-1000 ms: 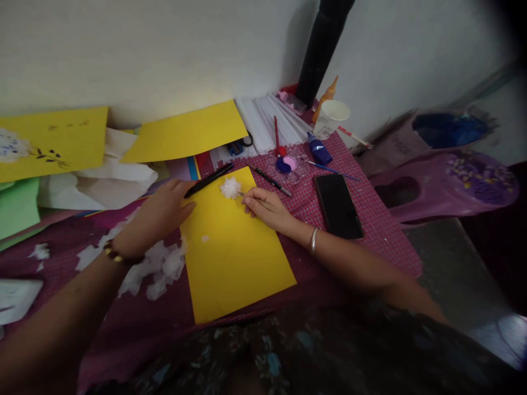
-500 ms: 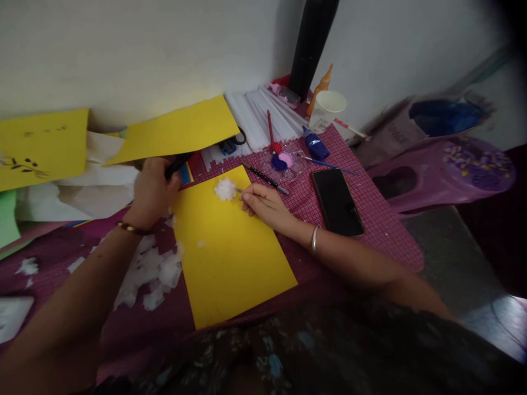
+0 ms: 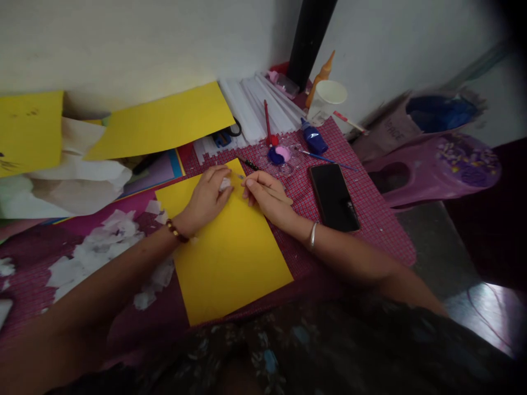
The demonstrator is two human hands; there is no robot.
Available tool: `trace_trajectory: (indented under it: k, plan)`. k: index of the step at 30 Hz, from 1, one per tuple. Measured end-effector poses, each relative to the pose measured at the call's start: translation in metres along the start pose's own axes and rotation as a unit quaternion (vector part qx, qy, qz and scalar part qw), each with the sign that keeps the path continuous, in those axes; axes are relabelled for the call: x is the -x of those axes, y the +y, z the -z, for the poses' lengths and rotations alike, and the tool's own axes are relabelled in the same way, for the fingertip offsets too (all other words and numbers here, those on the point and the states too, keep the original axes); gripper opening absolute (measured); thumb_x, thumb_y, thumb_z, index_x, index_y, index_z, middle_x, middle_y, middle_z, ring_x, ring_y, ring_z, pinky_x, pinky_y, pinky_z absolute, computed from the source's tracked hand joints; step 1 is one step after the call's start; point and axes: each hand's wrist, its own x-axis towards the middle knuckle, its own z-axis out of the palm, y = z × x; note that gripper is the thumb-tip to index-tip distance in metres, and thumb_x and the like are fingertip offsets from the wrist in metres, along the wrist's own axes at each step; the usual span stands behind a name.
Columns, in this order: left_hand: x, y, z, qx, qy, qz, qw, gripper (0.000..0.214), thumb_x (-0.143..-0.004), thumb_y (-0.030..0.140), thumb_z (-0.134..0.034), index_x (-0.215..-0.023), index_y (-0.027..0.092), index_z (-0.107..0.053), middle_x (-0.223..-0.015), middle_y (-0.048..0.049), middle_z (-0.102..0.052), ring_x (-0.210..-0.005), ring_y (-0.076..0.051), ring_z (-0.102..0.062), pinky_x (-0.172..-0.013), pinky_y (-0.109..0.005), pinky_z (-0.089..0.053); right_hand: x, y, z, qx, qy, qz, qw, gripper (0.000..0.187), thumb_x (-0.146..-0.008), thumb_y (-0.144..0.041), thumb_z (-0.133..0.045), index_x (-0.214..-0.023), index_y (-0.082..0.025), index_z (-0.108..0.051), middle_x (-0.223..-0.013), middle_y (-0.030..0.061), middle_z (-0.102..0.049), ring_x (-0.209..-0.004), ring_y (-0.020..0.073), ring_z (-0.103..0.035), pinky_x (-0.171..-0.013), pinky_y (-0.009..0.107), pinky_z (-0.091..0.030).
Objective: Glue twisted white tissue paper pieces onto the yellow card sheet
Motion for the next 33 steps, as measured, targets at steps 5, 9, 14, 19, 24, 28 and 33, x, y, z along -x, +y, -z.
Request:
trace_trajectory:
  k: [5,9,14,19,24,28,33]
  plan:
    - [0.003,0.004,-0.006,-0.010,-0.004,-0.049,0.999,0.025,-0.101,0.020,-0.043,-0.114,0.017,-0.064,-0.129,-0.0151,-0.066,-0.124,-0.028,-0.061,-0.110,-0.047,-0.050,-0.002,0.006,0.000,-0.017,-0.003,0.007,1.000,0.025,-0.097,-0.046,-0.058,-0.088,-0.023,-0.059,-0.074,-0.0030,-0.061,-0.059,0.0092,-0.052,-0.057,0.024,-0.044]
    - [0.005,0.007,-0.007,-0.025,-0.003,-0.081,0.996,0.026,-0.098,0.014,-0.043,-0.113,0.016,-0.064,-0.124,-0.0165,-0.067,-0.120,-0.028,-0.062,-0.107,-0.046,-0.052,-0.003,0.009,0.000,-0.025,-0.019,0.021,0.999,0.032,-0.094,-0.054,-0.062,-0.087,-0.023,-0.059,-0.073,-0.0037,-0.061,-0.058,0.0089,-0.052,-0.056,0.023,-0.044]
    - [0.007,0.013,-0.007,-0.102,0.080,-0.011,0.992,0.029,-0.094,0.023,-0.059,-0.122,0.015,-0.061,-0.129,-0.0190,-0.064,-0.123,-0.036,-0.058,-0.107,-0.053,-0.048,-0.003,0.009,0.000,-0.016,-0.015,0.025,0.999,0.034,-0.094,-0.057,-0.061,-0.085,-0.023,-0.059,-0.072,-0.0034,-0.062,-0.058,0.0094,-0.053,-0.056,0.024,-0.045]
    - [0.005,0.013,-0.004,-0.128,0.062,0.074,0.987,0.022,-0.101,0.037,-0.055,-0.105,0.017,-0.064,-0.104,-0.0137,-0.066,-0.097,-0.030,-0.064,-0.086,-0.041,-0.051,-0.002,0.006,0.000,-0.026,0.005,0.040,0.999,0.030,-0.095,-0.050,-0.061,-0.084,-0.022,-0.060,-0.073,-0.0032,-0.063,-0.054,0.0082,-0.053,-0.053,0.023,-0.042]
    - [-0.002,0.006,-0.003,-0.096,0.059,0.114,0.987,0.034,-0.109,0.038,-0.038,-0.094,0.019,-0.063,-0.096,-0.0104,-0.067,-0.082,-0.024,-0.064,-0.071,-0.034,-0.044,-0.003,0.008,-0.001,-0.025,0.000,0.027,0.999,0.029,-0.093,-0.050,-0.063,-0.084,-0.022,-0.060,-0.071,-0.0030,-0.064,-0.055,0.0090,-0.055,-0.053,0.023,-0.043]
    - [-0.008,0.003,-0.007,-0.109,0.064,0.126,0.984,0.027,-0.106,0.035,-0.046,-0.093,0.019,-0.063,-0.093,-0.0105,-0.068,-0.079,-0.024,-0.064,-0.067,-0.033,-0.042,-0.003,0.008,-0.002,-0.019,-0.005,0.014,1.000,0.028,-0.092,-0.049,-0.063,-0.085,-0.023,-0.061,-0.071,-0.0032,-0.064,-0.056,0.0087,-0.054,-0.054,0.023,-0.044]
    - [-0.008,0.008,-0.011,-0.132,0.052,0.118,0.983,0.022,-0.103,0.031,-0.049,-0.095,0.019,-0.065,-0.094,-0.0113,-0.068,-0.076,-0.025,-0.064,-0.064,-0.034,-0.041,-0.003,0.006,-0.002,-0.015,-0.008,0.003,1.000,0.027,-0.092,-0.049,-0.062,-0.084,-0.023,-0.061,-0.071,-0.0032,-0.063,-0.056,0.0086,-0.053,-0.055,0.023,-0.044]
